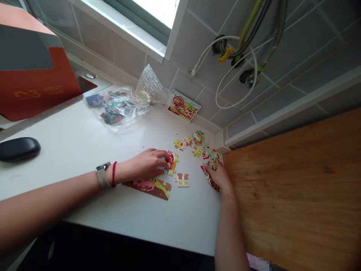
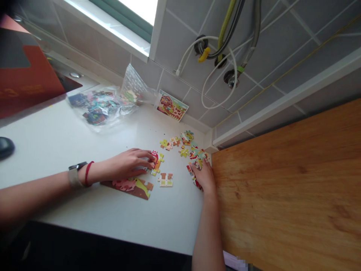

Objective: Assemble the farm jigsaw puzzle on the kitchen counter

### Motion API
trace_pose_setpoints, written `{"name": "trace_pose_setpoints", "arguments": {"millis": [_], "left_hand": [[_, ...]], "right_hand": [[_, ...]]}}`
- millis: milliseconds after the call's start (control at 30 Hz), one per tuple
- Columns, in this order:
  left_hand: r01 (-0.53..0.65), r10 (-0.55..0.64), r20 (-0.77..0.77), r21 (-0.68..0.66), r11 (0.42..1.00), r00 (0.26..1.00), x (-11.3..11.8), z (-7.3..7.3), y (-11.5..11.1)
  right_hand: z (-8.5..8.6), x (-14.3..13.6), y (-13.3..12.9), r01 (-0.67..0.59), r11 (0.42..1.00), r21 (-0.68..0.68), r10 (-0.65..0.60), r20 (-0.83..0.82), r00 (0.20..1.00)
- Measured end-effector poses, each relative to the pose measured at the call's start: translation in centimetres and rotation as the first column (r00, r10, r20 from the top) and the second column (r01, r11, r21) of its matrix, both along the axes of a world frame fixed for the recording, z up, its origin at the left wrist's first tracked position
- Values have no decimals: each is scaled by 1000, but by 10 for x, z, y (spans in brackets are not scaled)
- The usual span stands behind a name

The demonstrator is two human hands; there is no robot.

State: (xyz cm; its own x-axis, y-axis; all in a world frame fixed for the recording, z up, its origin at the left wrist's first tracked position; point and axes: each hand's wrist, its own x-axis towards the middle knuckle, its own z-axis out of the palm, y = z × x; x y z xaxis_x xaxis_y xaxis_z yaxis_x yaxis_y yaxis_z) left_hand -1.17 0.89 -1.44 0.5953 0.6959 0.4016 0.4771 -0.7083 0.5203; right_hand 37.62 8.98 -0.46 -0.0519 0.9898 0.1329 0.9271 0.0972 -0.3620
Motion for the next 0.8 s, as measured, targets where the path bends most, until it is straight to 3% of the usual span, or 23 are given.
{"name": "trace_pose_setpoints", "arguments": {"millis": [100, 300, 467, 567, 800], "left_hand": [[-3, 3, -9, -1, 1000, 1000, -1, -1, 0], [6, -6, -17, -4, 1000, 1000, -1, -4, 2], [7, -7, 32, 5, 1000, 999, 0, -2, 0], [2, -2, 4, 0, 1000, 1000, 0, -1, 0], [-8, 8, -9, -4, 1000, 1000, 0, -2, 1]], "right_hand": [[1, -12, 0, 35, 996, -77, -38, -35, 999], [12, -44, -3, -42, 992, 120, 70, -236, 969], [10, -27, 8, 146, 961, 236, -32, -428, 903], [7, -17, 12, 173, 952, 253, -72, -365, 928], [8, -19, -2, 132, 990, 59, -127, -74, 989]]}}
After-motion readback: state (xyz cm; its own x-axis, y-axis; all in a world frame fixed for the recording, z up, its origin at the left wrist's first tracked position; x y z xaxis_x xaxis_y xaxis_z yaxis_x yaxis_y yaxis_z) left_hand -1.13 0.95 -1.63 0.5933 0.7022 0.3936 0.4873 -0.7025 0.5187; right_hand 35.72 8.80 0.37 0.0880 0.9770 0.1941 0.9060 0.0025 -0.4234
